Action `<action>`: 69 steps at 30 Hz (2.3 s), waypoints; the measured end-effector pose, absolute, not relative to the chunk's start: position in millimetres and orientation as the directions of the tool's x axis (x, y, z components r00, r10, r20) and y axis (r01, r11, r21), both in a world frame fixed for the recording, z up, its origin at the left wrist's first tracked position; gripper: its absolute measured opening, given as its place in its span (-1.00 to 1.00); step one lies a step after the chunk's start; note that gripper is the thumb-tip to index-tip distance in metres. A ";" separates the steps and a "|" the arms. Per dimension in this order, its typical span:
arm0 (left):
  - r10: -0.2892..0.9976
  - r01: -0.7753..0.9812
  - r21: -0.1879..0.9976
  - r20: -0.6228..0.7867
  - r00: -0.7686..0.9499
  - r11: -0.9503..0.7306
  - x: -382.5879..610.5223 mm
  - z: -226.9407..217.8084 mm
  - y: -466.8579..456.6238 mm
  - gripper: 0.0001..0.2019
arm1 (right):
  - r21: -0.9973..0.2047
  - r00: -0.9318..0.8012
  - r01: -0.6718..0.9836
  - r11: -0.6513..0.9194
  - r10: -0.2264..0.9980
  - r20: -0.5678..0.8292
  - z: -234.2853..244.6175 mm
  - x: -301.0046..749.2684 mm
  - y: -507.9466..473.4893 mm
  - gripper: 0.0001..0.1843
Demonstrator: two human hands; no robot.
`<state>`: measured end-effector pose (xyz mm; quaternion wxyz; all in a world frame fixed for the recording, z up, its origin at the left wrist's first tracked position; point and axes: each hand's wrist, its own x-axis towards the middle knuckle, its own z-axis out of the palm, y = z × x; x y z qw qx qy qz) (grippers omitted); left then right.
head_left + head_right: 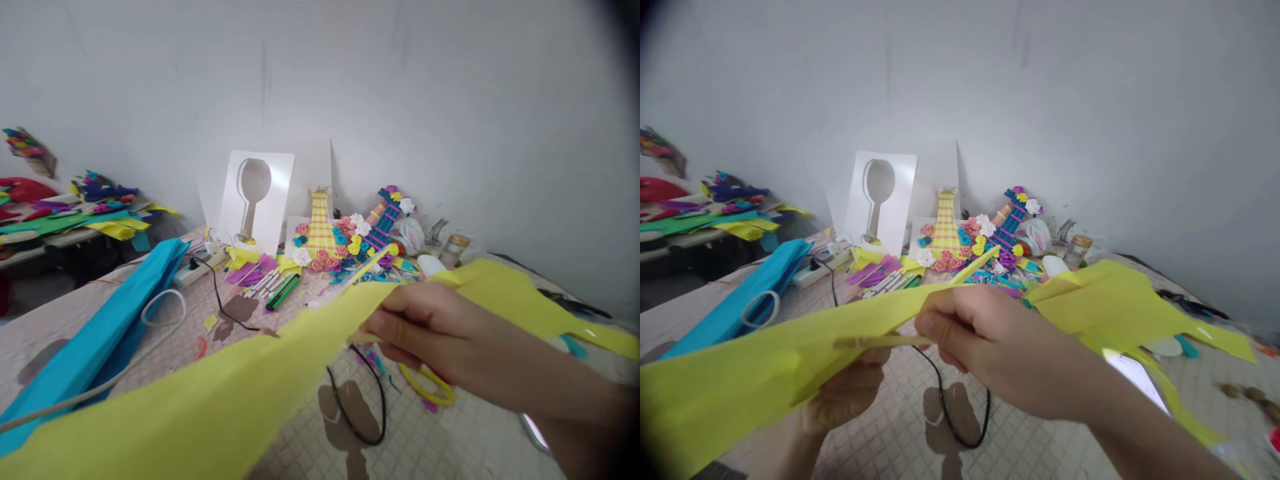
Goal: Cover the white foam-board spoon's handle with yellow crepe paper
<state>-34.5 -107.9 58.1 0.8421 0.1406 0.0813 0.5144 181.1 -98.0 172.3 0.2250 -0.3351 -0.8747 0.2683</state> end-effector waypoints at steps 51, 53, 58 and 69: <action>0.647 -0.679 0.041 0.267 0.714 0.733 -20.1 59.5 -118.9 -0.74 | -0.145 -0.628 0.414 0.899 0.398 0.669 161.2 169.9 -101.7 -0.91; 0.660 -0.696 0.055 0.271 0.701 0.716 -20.7 57.3 -118.4 -0.73 | -0.074 -0.646 0.442 0.894 0.374 0.665 167.9 174.4 -102.4 -0.87; 0.683 -0.706 0.090 0.192 0.705 0.703 -21.4 59.1 -119.8 -0.74 | -0.016 -0.694 0.451 0.893 0.361 0.623 172.9 178.6 -100.0 -0.86; 0.743 -0.755 0.080 0.140 0.655 0.651 -21.8 52.5 -120.5 -0.76 | -0.146 -0.609 0.441 0.886 0.415 0.676 161.5 175.2 -102.5 -0.90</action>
